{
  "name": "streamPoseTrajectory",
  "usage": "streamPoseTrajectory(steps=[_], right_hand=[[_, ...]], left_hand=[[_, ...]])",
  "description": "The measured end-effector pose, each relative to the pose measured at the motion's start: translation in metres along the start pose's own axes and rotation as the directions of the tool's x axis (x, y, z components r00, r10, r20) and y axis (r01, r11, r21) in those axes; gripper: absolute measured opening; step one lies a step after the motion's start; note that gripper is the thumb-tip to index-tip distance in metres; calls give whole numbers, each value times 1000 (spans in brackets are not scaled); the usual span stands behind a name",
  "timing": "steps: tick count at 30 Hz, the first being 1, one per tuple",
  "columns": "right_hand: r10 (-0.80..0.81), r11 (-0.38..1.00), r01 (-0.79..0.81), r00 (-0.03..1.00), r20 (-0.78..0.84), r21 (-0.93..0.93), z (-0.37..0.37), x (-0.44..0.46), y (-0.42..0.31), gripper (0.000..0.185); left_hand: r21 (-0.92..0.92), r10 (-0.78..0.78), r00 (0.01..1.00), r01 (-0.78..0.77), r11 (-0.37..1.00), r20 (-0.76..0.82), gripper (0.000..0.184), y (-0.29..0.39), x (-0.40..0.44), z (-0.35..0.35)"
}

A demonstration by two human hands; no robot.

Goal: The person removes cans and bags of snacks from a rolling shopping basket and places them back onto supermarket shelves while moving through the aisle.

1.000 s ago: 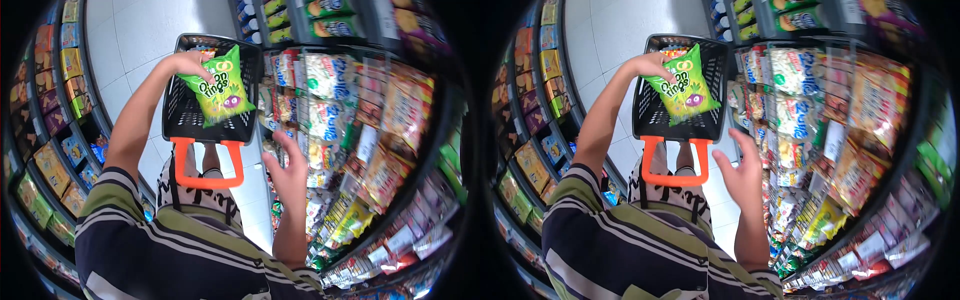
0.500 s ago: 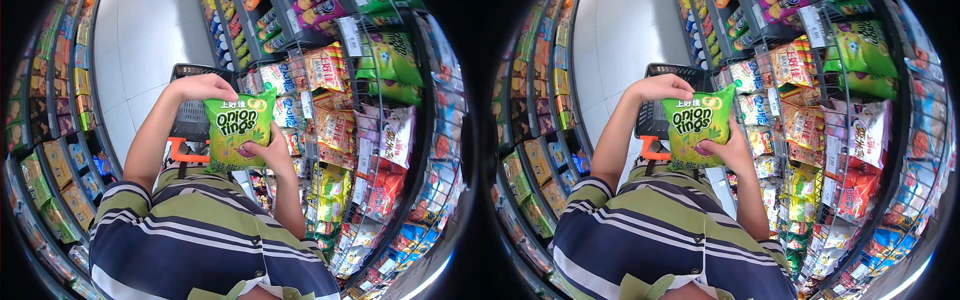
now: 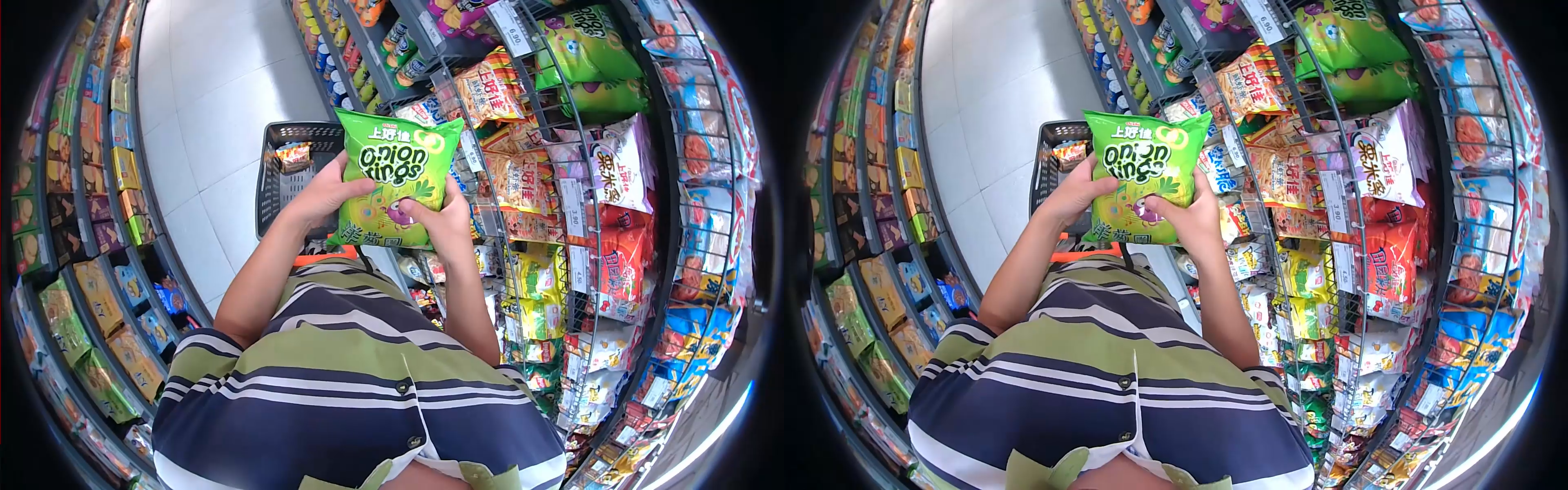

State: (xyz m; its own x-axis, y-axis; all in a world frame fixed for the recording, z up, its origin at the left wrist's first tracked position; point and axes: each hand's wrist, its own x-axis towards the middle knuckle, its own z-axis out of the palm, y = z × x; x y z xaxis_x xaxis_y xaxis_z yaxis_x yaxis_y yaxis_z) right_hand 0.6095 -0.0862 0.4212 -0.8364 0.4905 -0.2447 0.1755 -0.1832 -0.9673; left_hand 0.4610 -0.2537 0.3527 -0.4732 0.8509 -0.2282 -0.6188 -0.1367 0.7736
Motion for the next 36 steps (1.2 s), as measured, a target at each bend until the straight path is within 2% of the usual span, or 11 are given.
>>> streamPoseTrajectory(steps=[7, 10, 11, 17, 23, 29, 36], right_hand=[[-15, 1000, 16, 999, 43, -19, 1, -1, -12, 61], [51, 999, -51, 998, 25, -16, -4, -1, -12, 57], [60, 998, -59, 998, 27, -20, -3, -3, -12, 53], [64, 998, -64, 998, -2, -8, -5, -10, -2, 53], [45, 999, -46, 998, -41, -16, -1, -20, -2, 55], [-15, 991, 9, 999, -41, -136, 1, -27, 5, 57], [2, 990, -5, 1000, -17, -144, 4, -33, 9, 55]], left_hand=[[-4, -3, 1000, 3, 1000, -13, 73, 12, 6, 0], [-66, -25, 1000, 25, 998, 2, 74, 10, 4, 0], [-30, -27, 1000, 27, 999, 8, 73, 9, 3, -1], [-64, -32, 999, 35, 997, 37, 62, 3, 6, -2], [2, -22, 998, 22, 1000, -53, 56, 8, 2, 3], [26, 55, 992, -52, 998, -116, 49, 11, -9, 13], [77, 84, 989, -75, 994, -122, 44, 13, -19, 12]])
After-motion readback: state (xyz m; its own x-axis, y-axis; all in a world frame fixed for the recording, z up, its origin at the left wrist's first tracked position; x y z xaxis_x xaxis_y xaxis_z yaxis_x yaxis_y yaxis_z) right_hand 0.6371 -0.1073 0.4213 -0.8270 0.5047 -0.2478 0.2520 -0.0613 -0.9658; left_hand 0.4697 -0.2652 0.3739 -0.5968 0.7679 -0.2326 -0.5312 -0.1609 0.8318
